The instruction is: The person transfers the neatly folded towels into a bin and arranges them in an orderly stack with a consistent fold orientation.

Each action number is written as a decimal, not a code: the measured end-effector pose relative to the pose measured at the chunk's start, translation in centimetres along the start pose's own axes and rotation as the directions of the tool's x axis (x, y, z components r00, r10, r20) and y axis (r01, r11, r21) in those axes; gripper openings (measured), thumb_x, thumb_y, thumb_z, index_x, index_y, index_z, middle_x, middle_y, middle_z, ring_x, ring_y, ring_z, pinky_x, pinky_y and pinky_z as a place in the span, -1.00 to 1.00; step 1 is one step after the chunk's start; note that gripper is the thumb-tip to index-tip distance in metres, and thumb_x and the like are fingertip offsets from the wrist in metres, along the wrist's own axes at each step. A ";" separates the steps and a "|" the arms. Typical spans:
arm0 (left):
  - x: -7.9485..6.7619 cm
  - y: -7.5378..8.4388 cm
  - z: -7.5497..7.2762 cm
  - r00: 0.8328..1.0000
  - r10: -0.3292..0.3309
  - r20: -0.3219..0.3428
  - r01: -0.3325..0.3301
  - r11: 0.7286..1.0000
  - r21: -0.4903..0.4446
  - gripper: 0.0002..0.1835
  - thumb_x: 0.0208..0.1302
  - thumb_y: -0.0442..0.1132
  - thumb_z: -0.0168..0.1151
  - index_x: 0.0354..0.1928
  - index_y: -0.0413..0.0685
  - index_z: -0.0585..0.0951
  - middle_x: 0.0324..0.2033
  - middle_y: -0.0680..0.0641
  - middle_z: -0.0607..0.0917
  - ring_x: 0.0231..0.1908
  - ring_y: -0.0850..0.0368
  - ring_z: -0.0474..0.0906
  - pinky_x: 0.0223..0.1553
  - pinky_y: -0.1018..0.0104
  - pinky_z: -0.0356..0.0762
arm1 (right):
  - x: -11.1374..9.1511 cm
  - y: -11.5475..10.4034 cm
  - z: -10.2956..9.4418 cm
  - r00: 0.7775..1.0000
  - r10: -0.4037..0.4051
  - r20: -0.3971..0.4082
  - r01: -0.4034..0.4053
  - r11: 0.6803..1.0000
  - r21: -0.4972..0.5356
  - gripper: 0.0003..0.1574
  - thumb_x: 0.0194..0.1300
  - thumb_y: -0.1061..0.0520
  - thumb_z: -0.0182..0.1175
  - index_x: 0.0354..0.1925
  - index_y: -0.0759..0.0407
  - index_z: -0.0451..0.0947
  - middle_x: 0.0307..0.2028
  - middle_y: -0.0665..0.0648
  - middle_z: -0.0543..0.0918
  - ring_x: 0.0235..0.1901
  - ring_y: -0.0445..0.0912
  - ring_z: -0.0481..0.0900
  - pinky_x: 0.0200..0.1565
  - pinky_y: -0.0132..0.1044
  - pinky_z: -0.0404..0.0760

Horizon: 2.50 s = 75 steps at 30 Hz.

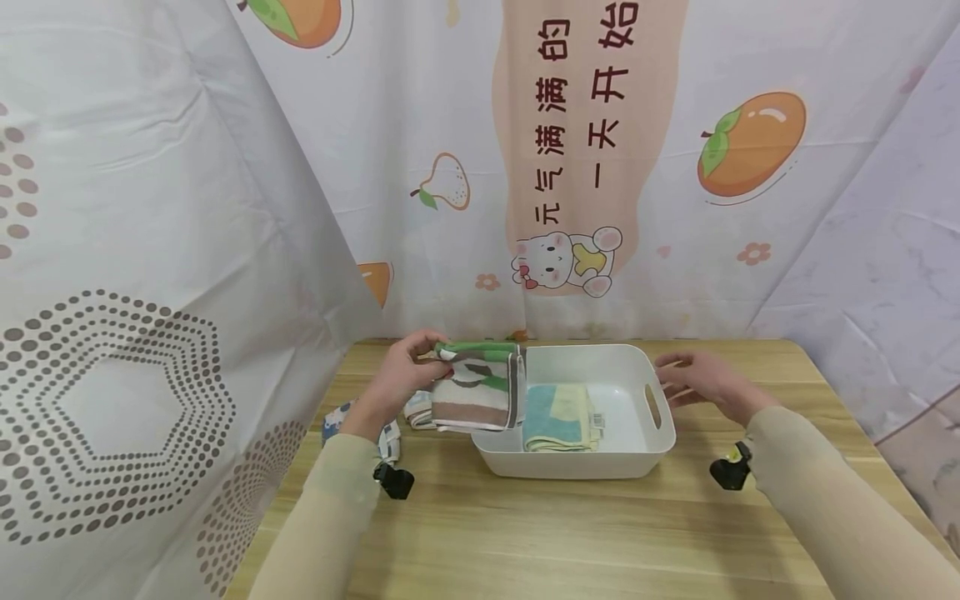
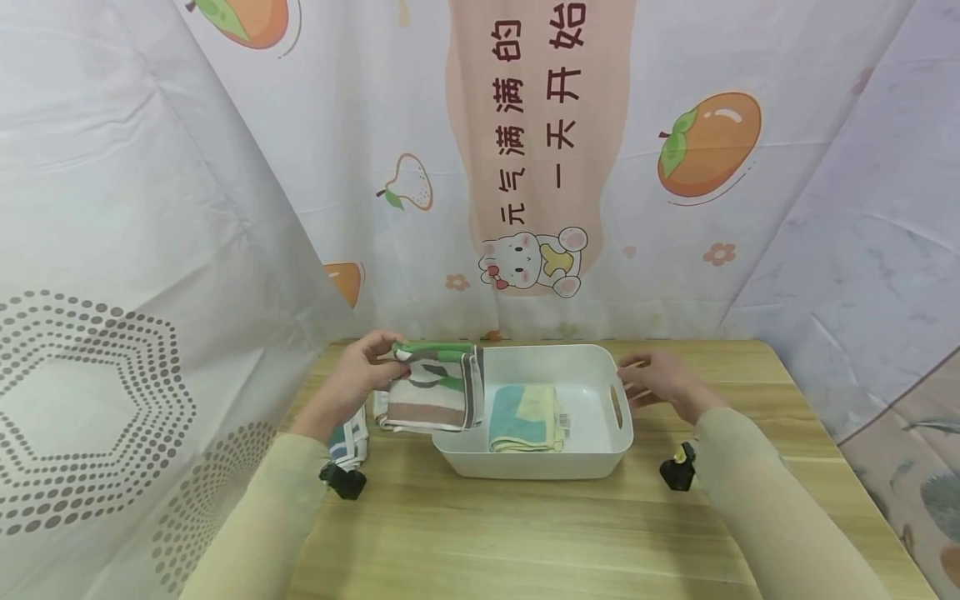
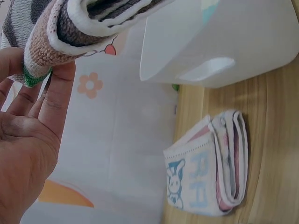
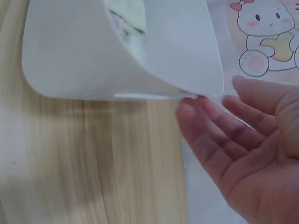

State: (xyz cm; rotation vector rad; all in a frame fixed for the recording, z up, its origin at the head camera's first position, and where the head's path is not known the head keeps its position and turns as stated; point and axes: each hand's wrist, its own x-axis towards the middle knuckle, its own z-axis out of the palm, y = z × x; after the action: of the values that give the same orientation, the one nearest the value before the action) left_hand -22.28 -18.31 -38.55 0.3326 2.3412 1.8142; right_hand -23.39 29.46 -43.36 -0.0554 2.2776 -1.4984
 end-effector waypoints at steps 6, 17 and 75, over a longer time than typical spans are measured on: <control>0.5 -0.4 1.3 1.000 0.007 0.021 -0.007 1.000 -0.031 -0.75 0.37 -0.36 0.31 0.04 -0.05 0.59 0.00 -0.11 0.65 -0.13 0.03 0.68 -0.20 0.20 0.69 | 0.1 -0.9 0.3 0.992 -0.089 -0.087 0.085 0.995 -0.042 -0.32 0.57 0.06 0.10 0.40 0.50 0.26 0.22 0.49 0.51 0.05 0.17 0.65 0.06 -0.04 0.70; 1.0 -0.3 3.2 0.997 0.014 0.079 -0.009 0.998 -0.070 -0.71 0.36 -0.38 0.30 0.08 -0.09 0.59 0.05 -0.13 0.64 -0.09 0.06 0.70 -0.24 0.22 0.69 | -0.3 -3.3 2.1 0.987 -0.156 0.023 0.157 0.987 -0.042 -0.34 0.56 -0.07 0.12 0.38 0.34 0.35 0.11 0.33 0.65 0.06 0.11 0.67 0.15 0.01 0.65; 2.1 -0.3 6.6 0.993 -0.054 0.109 0.067 0.991 -0.113 -0.59 0.33 -0.33 0.34 0.19 0.01 0.54 0.02 -0.10 0.66 -0.16 0.09 0.71 -0.23 0.17 0.70 | -1.0 -8.7 8.9 0.943 -0.254 0.215 0.250 0.967 0.044 -0.22 0.45 -0.17 0.25 0.50 -0.01 0.30 0.13 0.21 0.60 0.11 0.05 0.59 0.14 -0.03 0.65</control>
State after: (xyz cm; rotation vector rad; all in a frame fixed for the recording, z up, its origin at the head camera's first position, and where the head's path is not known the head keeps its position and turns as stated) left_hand -22.57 -11.63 -40.52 0.3294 2.1415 1.8480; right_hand -20.97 18.30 -38.30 -0.5014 2.1413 -1.5469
